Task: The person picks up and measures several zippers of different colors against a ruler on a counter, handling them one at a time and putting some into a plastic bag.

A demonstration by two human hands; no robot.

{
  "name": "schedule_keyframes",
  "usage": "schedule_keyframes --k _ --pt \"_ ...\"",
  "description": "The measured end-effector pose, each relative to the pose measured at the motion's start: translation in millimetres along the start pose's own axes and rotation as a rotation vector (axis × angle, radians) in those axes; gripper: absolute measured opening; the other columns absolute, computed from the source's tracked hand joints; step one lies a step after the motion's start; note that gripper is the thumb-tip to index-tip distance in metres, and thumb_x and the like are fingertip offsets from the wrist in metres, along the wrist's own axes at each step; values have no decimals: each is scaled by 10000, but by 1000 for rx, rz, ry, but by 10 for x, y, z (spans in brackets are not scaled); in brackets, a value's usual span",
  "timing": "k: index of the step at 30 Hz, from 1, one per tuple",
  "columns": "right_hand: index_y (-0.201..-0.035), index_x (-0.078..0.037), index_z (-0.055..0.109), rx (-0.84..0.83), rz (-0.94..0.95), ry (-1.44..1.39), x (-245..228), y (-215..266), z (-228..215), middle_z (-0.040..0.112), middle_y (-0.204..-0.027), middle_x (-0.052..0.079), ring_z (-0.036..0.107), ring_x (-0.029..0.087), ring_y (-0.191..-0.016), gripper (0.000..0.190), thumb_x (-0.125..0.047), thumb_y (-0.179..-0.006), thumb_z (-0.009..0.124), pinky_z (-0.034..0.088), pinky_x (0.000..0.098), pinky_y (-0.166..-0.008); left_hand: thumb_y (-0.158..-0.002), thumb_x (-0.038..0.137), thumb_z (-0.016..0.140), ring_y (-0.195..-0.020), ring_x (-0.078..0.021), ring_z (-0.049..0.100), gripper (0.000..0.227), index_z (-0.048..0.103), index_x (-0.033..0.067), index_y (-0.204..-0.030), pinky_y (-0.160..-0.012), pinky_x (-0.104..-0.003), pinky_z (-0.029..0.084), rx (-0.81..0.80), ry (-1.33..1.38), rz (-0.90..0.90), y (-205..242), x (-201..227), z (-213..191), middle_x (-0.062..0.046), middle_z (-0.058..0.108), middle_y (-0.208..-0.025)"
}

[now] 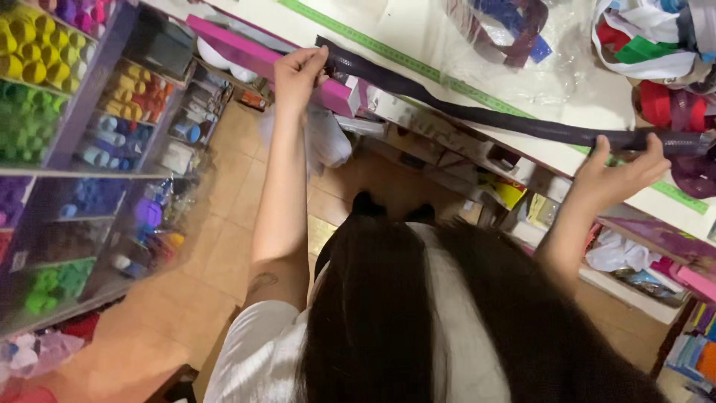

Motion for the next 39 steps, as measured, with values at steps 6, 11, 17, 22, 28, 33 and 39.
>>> schedule_keyframes --k 6,11,17,22,28,33,39 --pt "-1125 -26 479 174 158 -582 -811 371 586 512 -980 133 510 248 -870 101 -64 -1032 478 434 352 -777 -858 227 721 -523 -64 613 173 751 57 -860 -540 -199 510 72 -140 189 18 210 72 -3 650 -574" --pt "-967 -65 673 -814 -78 -891 -2970 625 1386 700 -976 79 630 219 -911 189 -183 -891 547 446 326 -828 -800 156 758 -574 -23 546 57 744 100 -805 -579 -193 445 138 -297 272 266 278 104 35 682 -607" --pt "-886 23 550 -889 57 -1210 -3329 574 1736 626 -767 259 679 379 -714 312 -235 -1042 469 573 440 -416 -607 87 894 -621 -262 673 275 760 75 -847 -609 -339 535 43 -508 499 531 330 258 -103 688 -653" --pt "-829 55 544 -1059 18 -1113 -3321 643 1844 607 -672 238 655 303 -582 396 -240 -1058 412 547 361 -357 -680 122 884 -644 -240 667 232 760 94 -873 -610 -318 536 -32 -433 515 547 327 273 -90 689 -690" --pt "-731 -39 535 -1119 -46 -1193 -3136 699 2194 563 -586 94 591 172 -520 399 -204 -1070 404 493 257 -364 -612 287 951 -689 -225 641 422 711 87 -896 -666 -326 539 -90 -436 569 563 472 308 -49 617 -693" --pt "-788 -110 519 -1444 148 -1235 -3321 646 1841 525 -656 42 486 98 -575 320 -238 -1027 349 378 181 -388 -615 277 961 -665 -278 601 435 601 74 -749 -662 -365 504 -84 -484 604 510 395 335 -68 516 -662" --pt "-756 -103 516 -1538 86 -1242 -3366 524 1760 477 -633 47 388 84 -576 339 -279 -1021 399 299 165 -451 -823 133 793 -697 -330 638 155 667 44 -833 -663 -390 503 -72 -517 574 433 397 325 -147 585 -691"
Point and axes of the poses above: each hand's wrist, its own y-axis away from the middle knuckle, its own z-axis out of the palm, x = y × z, the point moved 9 cm from there along -y, towards the middle knuckle
